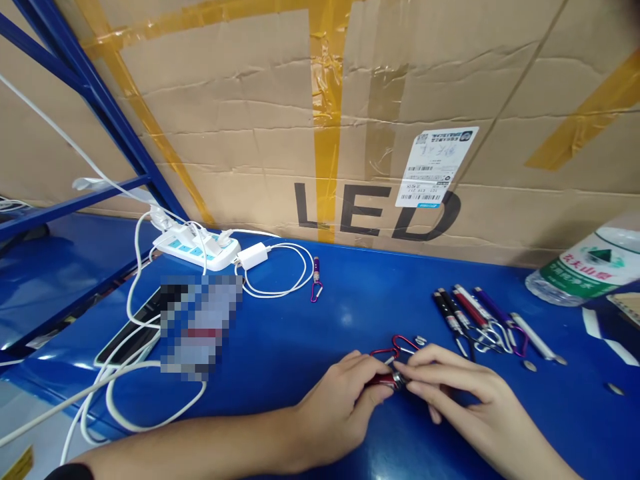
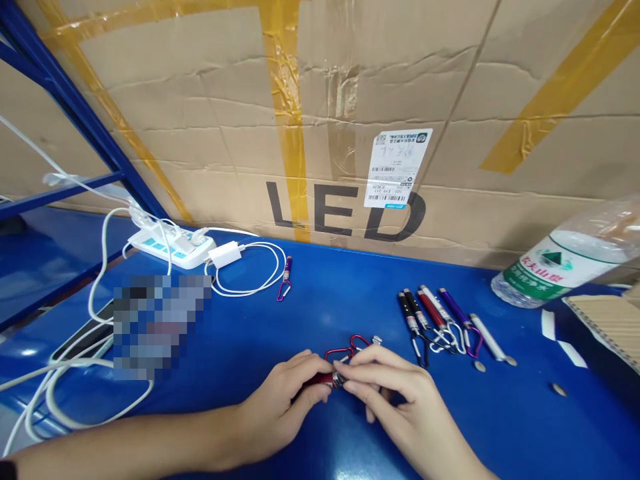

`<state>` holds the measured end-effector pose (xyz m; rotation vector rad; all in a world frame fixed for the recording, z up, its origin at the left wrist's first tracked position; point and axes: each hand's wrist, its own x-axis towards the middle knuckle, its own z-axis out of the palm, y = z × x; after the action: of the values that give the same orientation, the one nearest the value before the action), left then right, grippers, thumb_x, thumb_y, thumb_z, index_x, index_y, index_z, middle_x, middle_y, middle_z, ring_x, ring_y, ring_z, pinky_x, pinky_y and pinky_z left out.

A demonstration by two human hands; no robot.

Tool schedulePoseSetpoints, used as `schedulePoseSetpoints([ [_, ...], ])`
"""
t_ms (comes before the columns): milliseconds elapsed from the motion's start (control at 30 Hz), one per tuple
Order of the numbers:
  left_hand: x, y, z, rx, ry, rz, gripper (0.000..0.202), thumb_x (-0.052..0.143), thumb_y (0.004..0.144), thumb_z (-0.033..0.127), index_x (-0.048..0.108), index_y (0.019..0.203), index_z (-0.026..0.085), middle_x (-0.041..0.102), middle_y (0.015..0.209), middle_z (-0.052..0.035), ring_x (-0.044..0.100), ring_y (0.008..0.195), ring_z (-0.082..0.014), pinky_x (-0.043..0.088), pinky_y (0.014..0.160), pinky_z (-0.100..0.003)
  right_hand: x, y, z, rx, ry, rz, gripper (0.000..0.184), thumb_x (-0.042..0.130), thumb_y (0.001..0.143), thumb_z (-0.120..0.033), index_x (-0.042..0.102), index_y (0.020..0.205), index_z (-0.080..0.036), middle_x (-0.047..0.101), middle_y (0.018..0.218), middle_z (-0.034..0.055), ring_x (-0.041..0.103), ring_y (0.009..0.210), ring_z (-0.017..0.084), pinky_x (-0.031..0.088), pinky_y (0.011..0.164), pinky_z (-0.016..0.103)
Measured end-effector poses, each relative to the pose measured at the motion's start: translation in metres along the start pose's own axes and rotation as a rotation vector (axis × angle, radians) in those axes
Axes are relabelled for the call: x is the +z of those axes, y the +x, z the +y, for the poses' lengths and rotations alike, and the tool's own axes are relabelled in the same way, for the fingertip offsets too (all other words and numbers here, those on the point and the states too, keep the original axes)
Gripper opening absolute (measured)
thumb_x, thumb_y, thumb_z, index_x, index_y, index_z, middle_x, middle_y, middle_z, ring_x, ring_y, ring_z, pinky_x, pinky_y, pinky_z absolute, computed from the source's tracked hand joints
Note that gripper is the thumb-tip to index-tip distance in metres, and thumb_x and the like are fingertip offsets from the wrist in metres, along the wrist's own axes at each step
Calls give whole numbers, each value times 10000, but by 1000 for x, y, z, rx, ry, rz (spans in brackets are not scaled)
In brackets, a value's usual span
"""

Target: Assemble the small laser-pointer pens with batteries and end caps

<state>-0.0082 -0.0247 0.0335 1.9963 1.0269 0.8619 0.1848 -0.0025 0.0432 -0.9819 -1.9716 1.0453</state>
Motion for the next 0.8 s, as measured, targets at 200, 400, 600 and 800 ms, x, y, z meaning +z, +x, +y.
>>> schedulePoseSetpoints([
  [200, 2, 0, -3, -37, -6, -25, 198, 382, 924, 155, 556, 830, 165, 572, 732, -4, 522, 685, -130, 412, 670, -225, -1, 2, 2, 19, 43, -13, 195, 598, 819, -230, 731, 962, -236, 648, 839, 57, 553, 432, 62, 511, 411, 190],
  [400, 3, 0, -4, -43, 7, 1, 209, 380, 921, 170, 549, 799, 175, 562, 698, 10, 526, 669, -127, 406, 669, -218, 2, 6, -2, 60, 89, 44, 190, 628, 791, -325, 752, 874, -208, 665, 818, 71, 535, 392, 56, 490, 371, 183],
  [600, 2, 0, -2, -27, 3, -5, 202, 379, 918, 171, 535, 789, 177, 559, 702, 13, 525, 672, -122, 403, 668, -210, 5, 3, -3, 101, 132, 77, 192, 630, 784, -326, 744, 860, -190, 633, 840, 70, 526, 390, 42, 489, 367, 177],
  [800, 0, 1, 2, -11, 21, -17, 221, 366, 917, 175, 492, 735, 180, 540, 691, 6, 504, 651, -124, 411, 649, -216, 5, -1, 7, 149, 167, 14, 222, 590, 823, -356, 717, 889, -187, 617, 913, 78, 524, 418, 38, 514, 396, 188],
])
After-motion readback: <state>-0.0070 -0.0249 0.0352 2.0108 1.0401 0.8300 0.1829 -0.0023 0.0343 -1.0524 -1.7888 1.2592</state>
